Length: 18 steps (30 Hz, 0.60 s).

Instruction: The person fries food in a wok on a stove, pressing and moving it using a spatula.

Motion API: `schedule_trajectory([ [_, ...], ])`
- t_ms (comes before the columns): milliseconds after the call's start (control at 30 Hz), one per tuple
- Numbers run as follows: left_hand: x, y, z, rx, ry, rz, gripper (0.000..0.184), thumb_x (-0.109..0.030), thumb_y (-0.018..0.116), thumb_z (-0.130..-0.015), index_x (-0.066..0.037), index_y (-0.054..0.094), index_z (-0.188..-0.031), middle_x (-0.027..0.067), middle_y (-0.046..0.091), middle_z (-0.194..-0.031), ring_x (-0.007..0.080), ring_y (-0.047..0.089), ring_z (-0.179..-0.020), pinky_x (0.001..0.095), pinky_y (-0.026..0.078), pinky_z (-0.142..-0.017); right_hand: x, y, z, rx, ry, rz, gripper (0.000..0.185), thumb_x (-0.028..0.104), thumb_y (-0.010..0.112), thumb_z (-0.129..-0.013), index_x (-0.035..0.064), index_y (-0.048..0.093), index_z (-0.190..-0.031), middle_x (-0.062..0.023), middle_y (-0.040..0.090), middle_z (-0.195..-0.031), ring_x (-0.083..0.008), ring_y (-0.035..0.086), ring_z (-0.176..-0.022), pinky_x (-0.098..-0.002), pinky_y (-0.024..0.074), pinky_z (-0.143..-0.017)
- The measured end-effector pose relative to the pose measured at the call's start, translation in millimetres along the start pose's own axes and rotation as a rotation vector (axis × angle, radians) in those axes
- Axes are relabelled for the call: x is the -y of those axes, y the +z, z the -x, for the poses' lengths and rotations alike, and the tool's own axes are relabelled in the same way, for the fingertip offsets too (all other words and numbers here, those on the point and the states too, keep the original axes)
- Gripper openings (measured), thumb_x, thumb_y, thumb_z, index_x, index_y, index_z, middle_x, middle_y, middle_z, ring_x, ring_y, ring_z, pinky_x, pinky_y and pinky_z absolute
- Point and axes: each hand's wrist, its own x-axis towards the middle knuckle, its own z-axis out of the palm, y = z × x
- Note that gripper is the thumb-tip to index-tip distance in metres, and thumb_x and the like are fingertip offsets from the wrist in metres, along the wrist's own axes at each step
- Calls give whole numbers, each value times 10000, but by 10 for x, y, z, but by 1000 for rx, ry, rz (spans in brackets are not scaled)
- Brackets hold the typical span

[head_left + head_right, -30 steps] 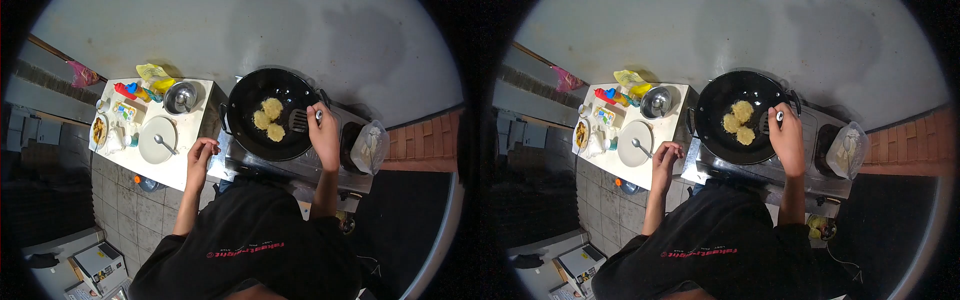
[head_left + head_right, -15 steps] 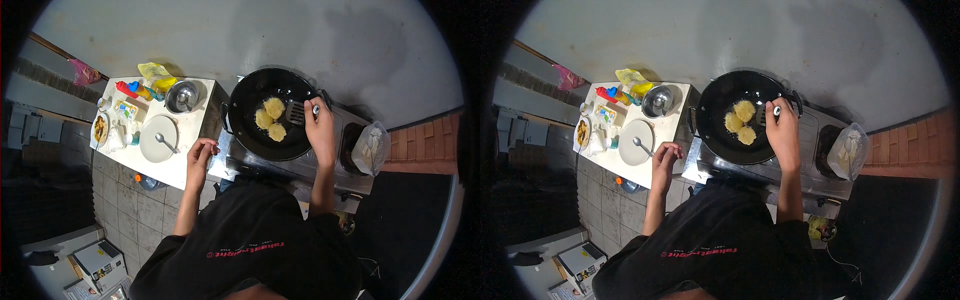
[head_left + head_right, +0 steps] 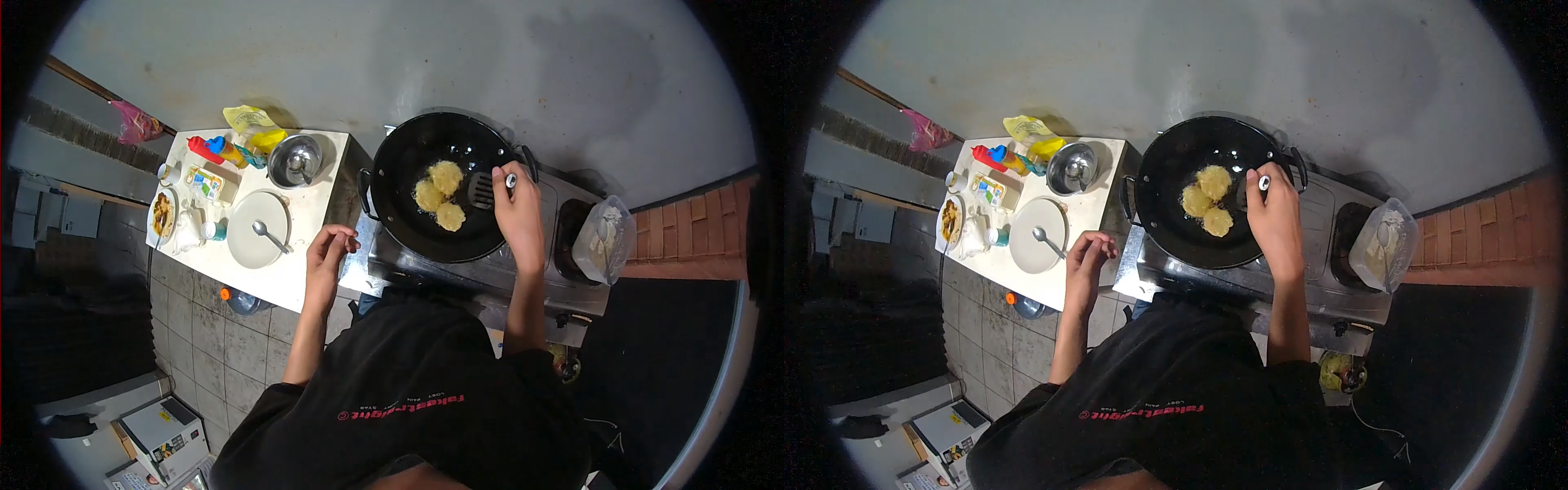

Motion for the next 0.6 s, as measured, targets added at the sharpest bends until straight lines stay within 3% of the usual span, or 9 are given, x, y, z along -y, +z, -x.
schedule_trajectory([
  [67, 3, 13, -3, 2, -2, 14, 167, -141, 525, -1065, -17, 638, -1066, 40, 629, -954, 130, 609, -897, 275, 477, -851, 1, -8, 4, 6, -22, 19, 266, 195, 575, -1033, -46, 553, -923, -217, 581, -824, -349, 526, -686, -422, 453, -677],
  [133, -4, 25, -7, 7, -2, 15, 166, -138, 524, -1065, -17, 637, -1068, 40, 628, -954, 130, 608, -896, 275, 475, -851, 85, -36, 13, 38, 100, -8, 258, 186, 569, -1032, -48, 553, -925, -217, 576, -818, -361, 545, -698, -426, 453, -682],
  [600, -23, 40, -45, 20, -21, 18, 167, -133, 517, -1068, -12, 632, -1078, 42, 624, -966, 128, 605, -900, 270, 470, -854, 123, -63, 68, 54, 122, -9, 270, 231, 589, -1035, -28, 538, -980, -216, 599, -860, -363, 566, -749, -417, 471, -732],
])
